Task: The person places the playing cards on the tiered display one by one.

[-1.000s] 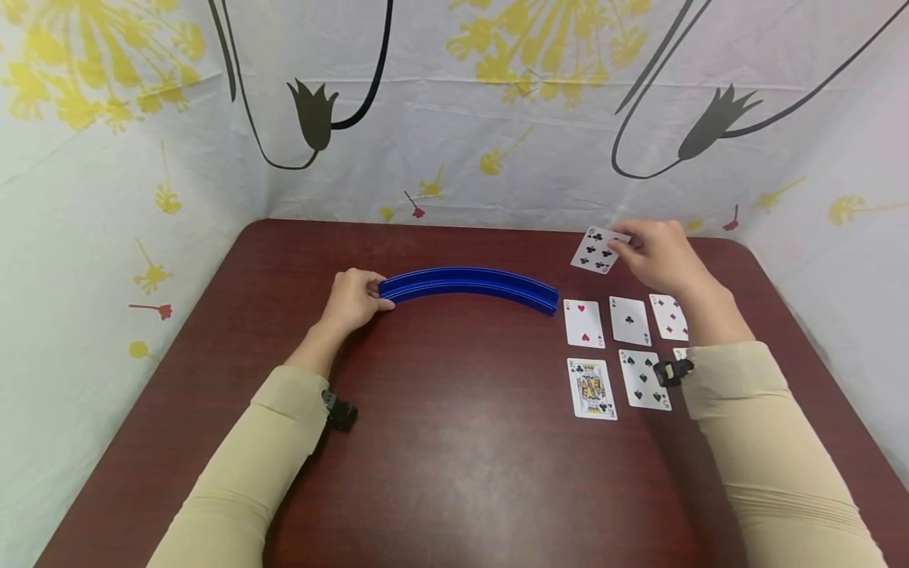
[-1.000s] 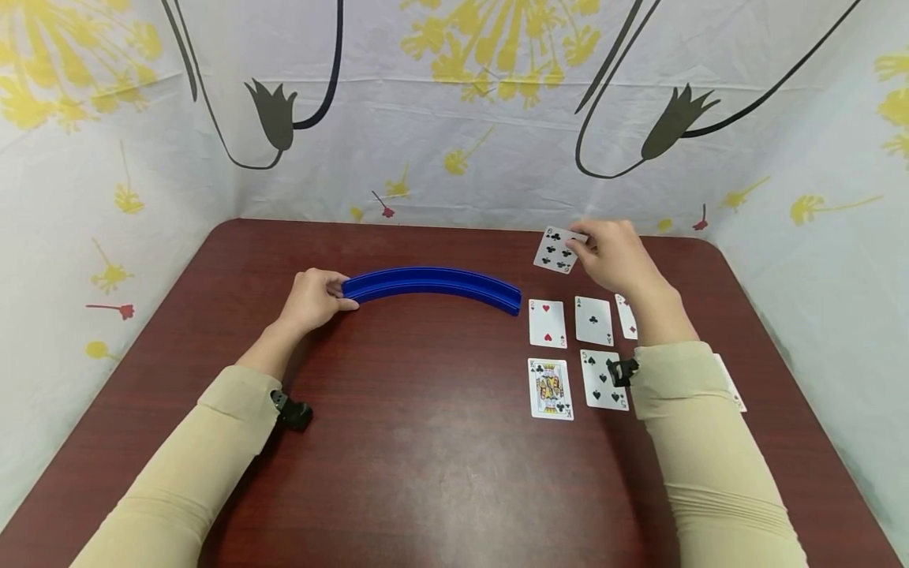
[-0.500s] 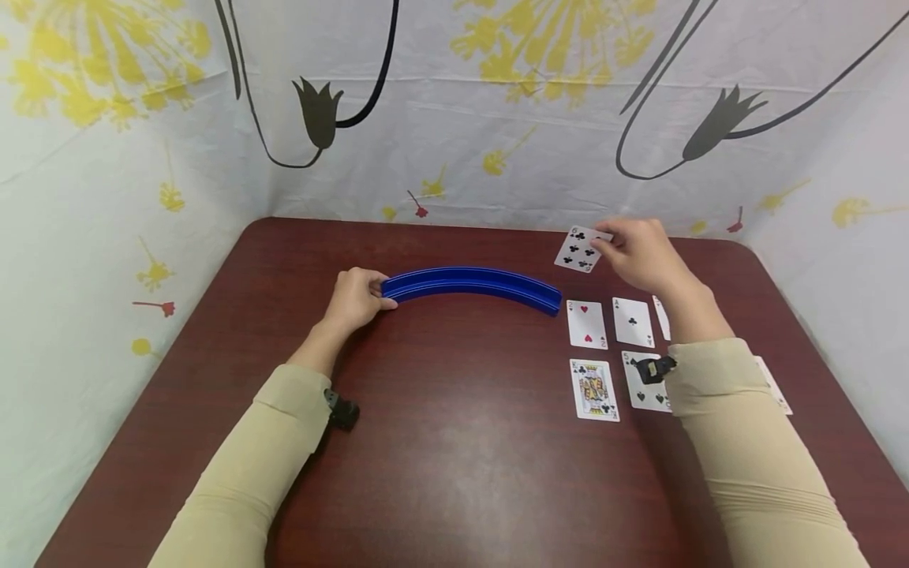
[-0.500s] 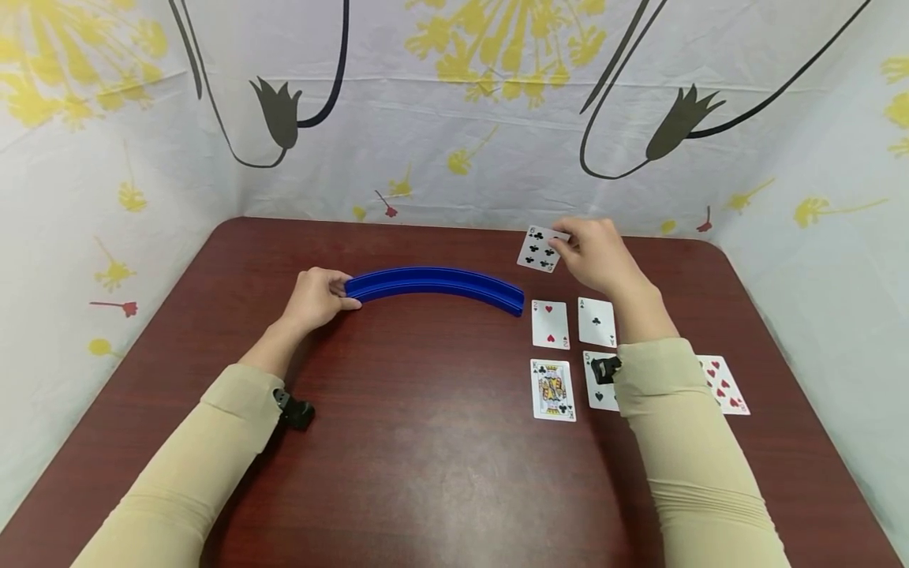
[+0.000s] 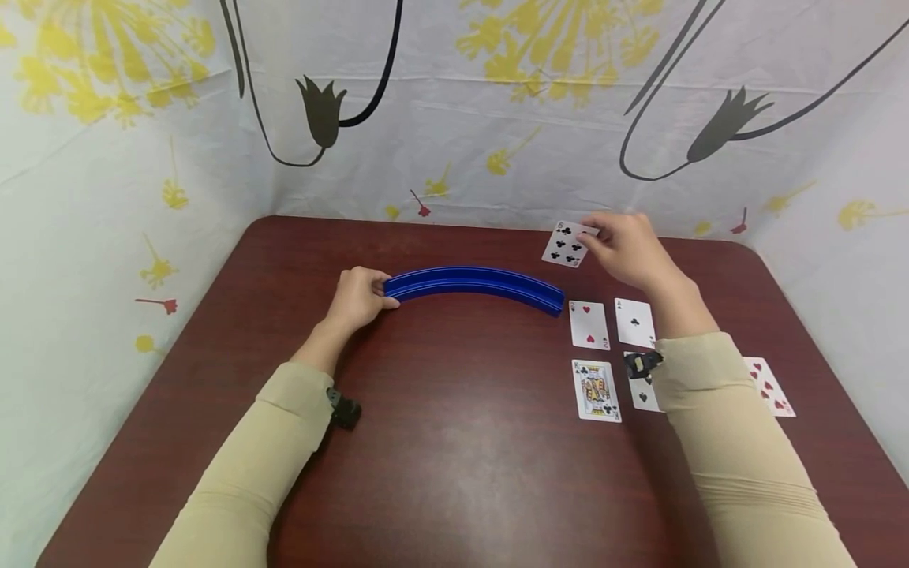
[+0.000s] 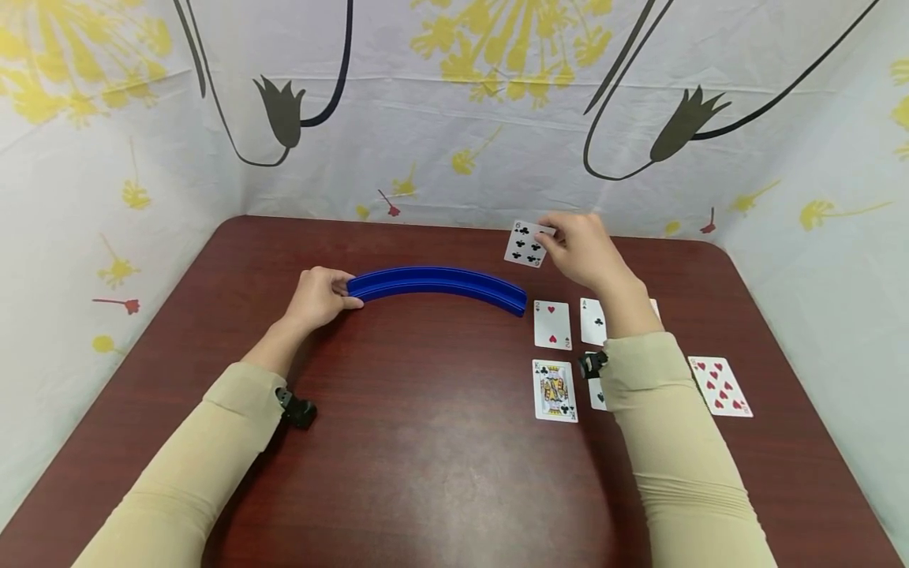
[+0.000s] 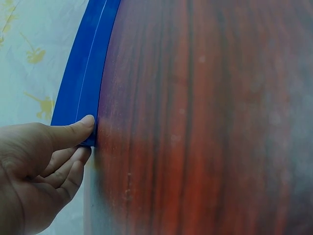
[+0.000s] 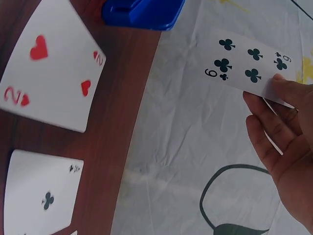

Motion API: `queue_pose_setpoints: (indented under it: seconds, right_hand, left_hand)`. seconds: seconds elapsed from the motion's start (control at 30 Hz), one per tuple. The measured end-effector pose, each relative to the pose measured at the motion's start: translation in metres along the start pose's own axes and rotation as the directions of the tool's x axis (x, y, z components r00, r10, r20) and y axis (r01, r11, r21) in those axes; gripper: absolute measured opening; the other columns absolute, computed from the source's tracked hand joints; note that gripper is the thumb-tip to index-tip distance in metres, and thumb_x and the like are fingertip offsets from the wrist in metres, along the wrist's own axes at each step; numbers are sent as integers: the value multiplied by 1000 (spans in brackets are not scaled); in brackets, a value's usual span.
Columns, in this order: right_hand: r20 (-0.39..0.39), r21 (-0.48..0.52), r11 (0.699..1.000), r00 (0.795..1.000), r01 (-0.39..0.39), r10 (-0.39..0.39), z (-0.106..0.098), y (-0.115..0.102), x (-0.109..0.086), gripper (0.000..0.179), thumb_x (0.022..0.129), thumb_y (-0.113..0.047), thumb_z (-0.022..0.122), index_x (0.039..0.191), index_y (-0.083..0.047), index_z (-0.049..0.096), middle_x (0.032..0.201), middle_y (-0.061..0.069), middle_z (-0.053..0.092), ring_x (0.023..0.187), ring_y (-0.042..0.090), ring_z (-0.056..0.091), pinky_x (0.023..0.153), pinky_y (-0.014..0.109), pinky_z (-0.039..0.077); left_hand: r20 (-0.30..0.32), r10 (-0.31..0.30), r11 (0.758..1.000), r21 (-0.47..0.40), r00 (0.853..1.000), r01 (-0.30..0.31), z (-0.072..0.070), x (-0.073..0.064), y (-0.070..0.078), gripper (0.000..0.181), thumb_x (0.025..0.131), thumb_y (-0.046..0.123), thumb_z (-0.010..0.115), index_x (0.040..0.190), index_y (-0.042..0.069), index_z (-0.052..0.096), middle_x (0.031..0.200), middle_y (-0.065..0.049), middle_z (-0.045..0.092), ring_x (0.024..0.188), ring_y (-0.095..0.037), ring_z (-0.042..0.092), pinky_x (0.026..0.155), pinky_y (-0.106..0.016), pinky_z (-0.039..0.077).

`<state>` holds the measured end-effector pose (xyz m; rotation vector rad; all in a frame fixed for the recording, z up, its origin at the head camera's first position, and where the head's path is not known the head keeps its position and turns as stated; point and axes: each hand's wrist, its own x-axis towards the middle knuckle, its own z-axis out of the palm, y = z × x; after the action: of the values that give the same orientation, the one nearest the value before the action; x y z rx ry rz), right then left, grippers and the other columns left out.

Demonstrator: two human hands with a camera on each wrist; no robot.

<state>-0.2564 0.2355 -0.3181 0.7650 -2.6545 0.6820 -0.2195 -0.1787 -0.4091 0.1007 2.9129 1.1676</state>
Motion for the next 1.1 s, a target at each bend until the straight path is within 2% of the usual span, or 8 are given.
queue_pose_setpoints:
  seconds: [0.4, 1.1]
  right_hand:
    - [14, 32, 999, 1000, 6, -7, 12, -11, 10, 23, 97, -6, 68, 117, 7, 71, 100, 24, 73, 81, 37, 71, 76, 52, 57]
    - [31, 66, 988, 989, 143, -145, 39, -34, 30, 18, 95, -1, 68, 110, 7, 72, 99, 23, 73, 78, 34, 70, 73, 49, 57]
  left_hand:
    - [2, 10, 1000, 10, 1000, -10, 1, 1, -1, 40, 85, 9, 83, 121, -3, 72, 108, -20, 73, 100, -30, 70, 89, -44, 57]
    - [8, 2, 1000, 12, 1000, -2, -3, 4, -4, 46, 83, 11, 85, 124, -4, 70, 111, -22, 72, 103, -31, 69, 91, -44, 56]
